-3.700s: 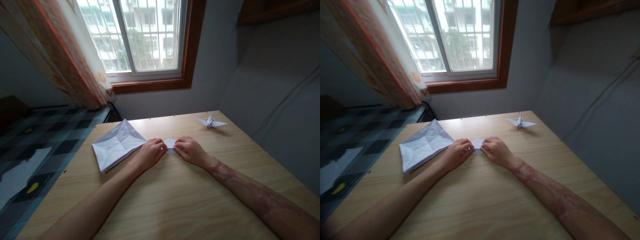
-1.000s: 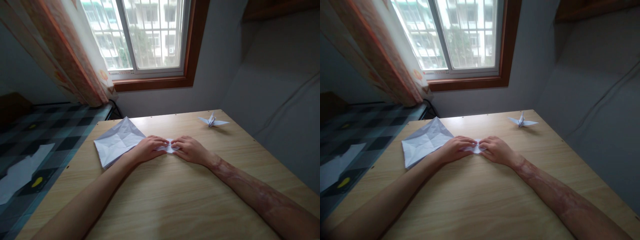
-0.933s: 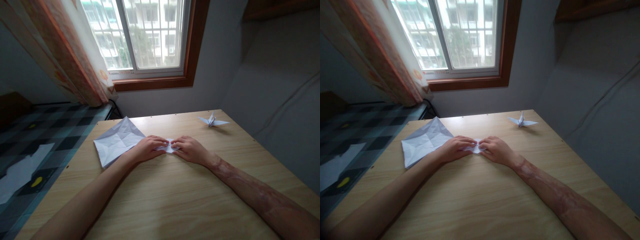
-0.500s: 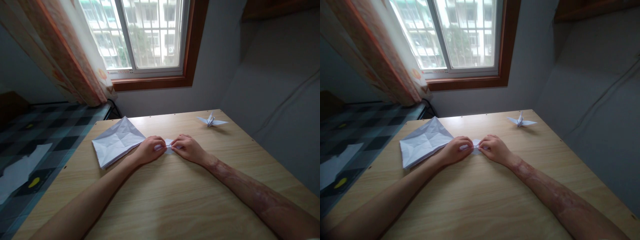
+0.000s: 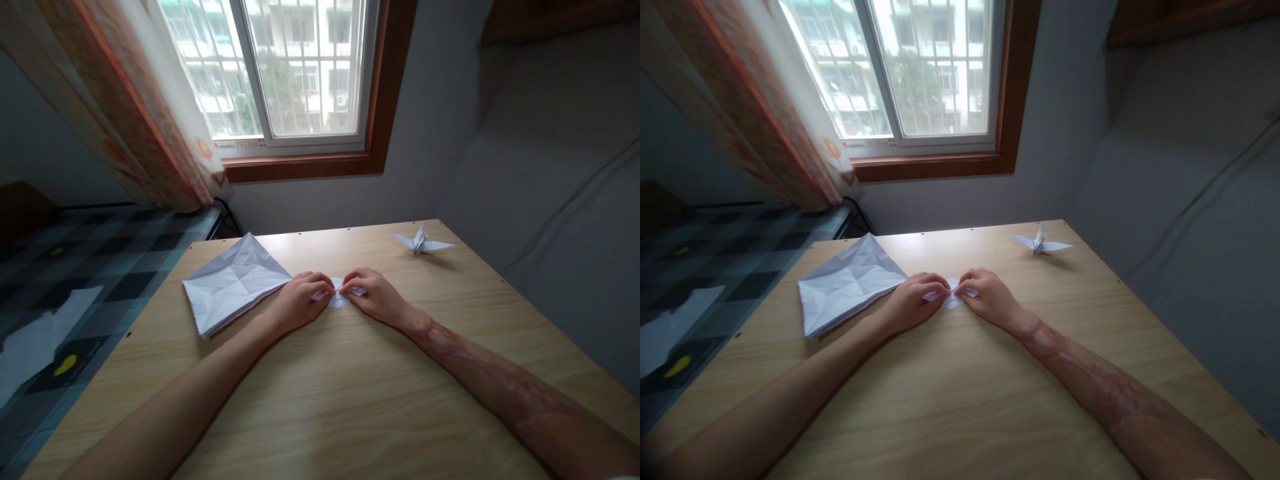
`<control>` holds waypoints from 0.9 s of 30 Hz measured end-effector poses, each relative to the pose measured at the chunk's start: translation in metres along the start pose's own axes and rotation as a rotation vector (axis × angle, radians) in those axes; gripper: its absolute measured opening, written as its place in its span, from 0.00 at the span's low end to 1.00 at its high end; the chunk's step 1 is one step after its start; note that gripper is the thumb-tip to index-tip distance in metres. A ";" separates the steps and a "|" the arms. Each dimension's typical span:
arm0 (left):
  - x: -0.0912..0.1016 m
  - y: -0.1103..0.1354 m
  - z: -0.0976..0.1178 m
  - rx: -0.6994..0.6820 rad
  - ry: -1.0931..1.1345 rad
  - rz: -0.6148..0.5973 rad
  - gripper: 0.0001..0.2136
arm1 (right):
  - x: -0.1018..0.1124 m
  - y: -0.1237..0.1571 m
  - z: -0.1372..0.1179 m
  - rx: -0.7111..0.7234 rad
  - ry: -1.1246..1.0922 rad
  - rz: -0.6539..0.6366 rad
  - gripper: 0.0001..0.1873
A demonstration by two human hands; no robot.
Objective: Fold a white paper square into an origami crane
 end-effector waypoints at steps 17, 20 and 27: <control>0.004 0.000 -0.004 -0.155 -0.048 -0.143 0.14 | 0.003 0.003 0.006 -0.063 -0.080 -0.004 0.08; 0.007 0.000 -0.010 -0.168 -0.010 -0.190 0.16 | 0.003 0.004 0.010 -0.088 -0.060 0.007 0.14; 0.015 0.000 -0.016 -0.145 0.134 -0.326 0.20 | 0.004 0.004 0.010 -0.090 -0.037 -0.011 0.13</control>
Point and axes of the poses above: each hand's wrist, its own y-axis away from the middle knuckle, its own x-axis out of the back of the hand, z = x × y, the point moved 4 cm from there along -y, towards the middle knuckle, and after that the axes turned 14 degrees about x, right-handed, at the moved point
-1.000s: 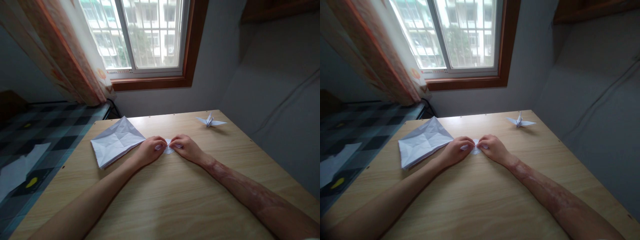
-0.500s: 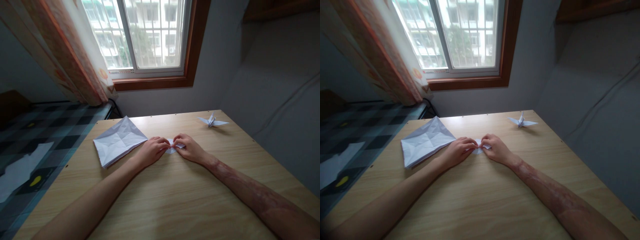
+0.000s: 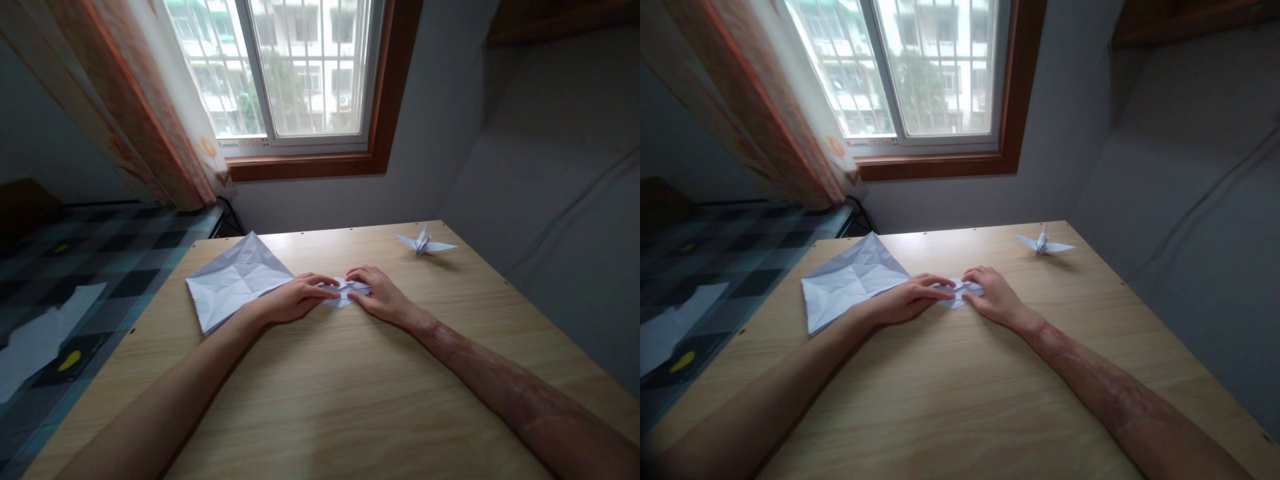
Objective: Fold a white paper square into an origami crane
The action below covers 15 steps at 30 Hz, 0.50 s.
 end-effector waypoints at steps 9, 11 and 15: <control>0.001 -0.003 0.000 0.081 0.208 0.089 0.15 | 0.000 0.000 -0.003 -0.009 0.033 -0.040 0.16; -0.001 -0.006 0.002 0.131 0.206 0.185 0.15 | 0.000 0.000 -0.006 0.023 0.048 -0.054 0.11; -0.006 -0.010 0.005 0.191 0.140 0.285 0.16 | -0.001 0.000 -0.010 0.085 0.107 -0.066 0.09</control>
Point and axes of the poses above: each hand's wrist, its own y-axis away from the middle knuckle, its own x-axis out of the back of the hand, z = x × y, the point moved 4 cm from there along -y, towards the middle knuckle, and after that the axes turned 14 degrees about x, right-handed, at the moved point
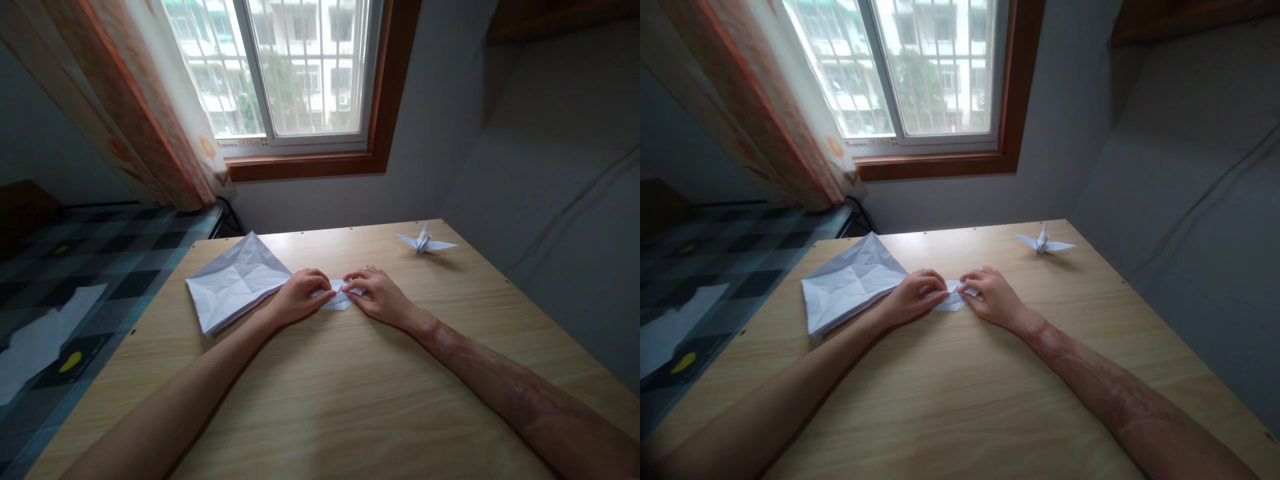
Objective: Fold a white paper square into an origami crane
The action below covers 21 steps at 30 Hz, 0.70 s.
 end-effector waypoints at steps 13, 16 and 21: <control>-0.001 0.003 -0.003 0.034 -0.208 0.026 0.19 | 0.000 -0.004 -0.007 -0.038 -0.085 0.017 0.04; -0.003 0.004 0.001 -0.013 -0.172 -0.017 0.17 | -0.002 -0.005 -0.007 -0.060 -0.143 0.026 0.04; -0.001 0.005 0.004 -0.029 -0.163 -0.035 0.18 | -0.001 -0.005 -0.011 -0.059 -0.206 0.043 0.07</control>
Point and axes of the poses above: each hand's wrist, its own y-axis away from the middle knuckle, its own x-axis out of the back of the hand, z = x × y, the point moved 4 cm from there along -y, towards the middle knuckle, and after that the axes turned 14 degrees about x, right-handed, at the moved point
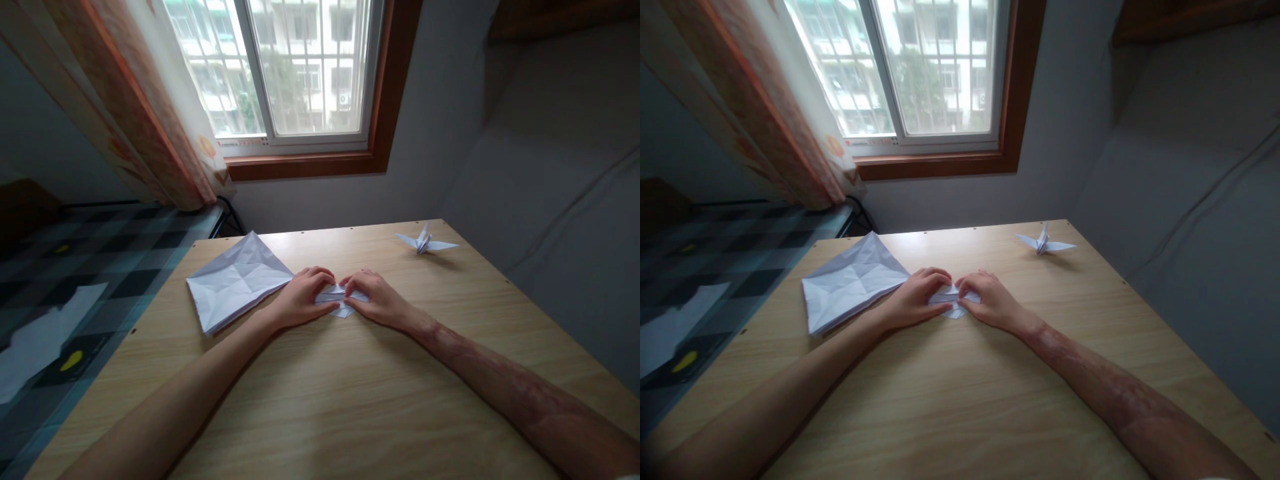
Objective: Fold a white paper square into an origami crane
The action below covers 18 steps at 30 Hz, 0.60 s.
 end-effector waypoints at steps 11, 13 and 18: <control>-0.001 0.000 -0.002 -0.006 0.061 -0.038 0.20 | 0.003 0.003 0.007 -0.087 0.037 0.062 0.08; -0.002 0.000 -0.004 -0.002 0.064 -0.041 0.21 | 0.002 0.002 0.008 -0.057 0.054 0.042 0.09; -0.003 0.000 -0.004 0.030 0.034 -0.014 0.22 | 0.000 0.003 0.008 -0.011 0.082 0.029 0.03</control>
Point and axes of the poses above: each hand's wrist, its own y-axis away from the middle knuckle, its own x-axis out of the back of the hand, z = x × y, the point moved 4 cm from there along -y, towards the middle knuckle, and after that the axes turned 14 degrees about x, right-handed, at the moved point
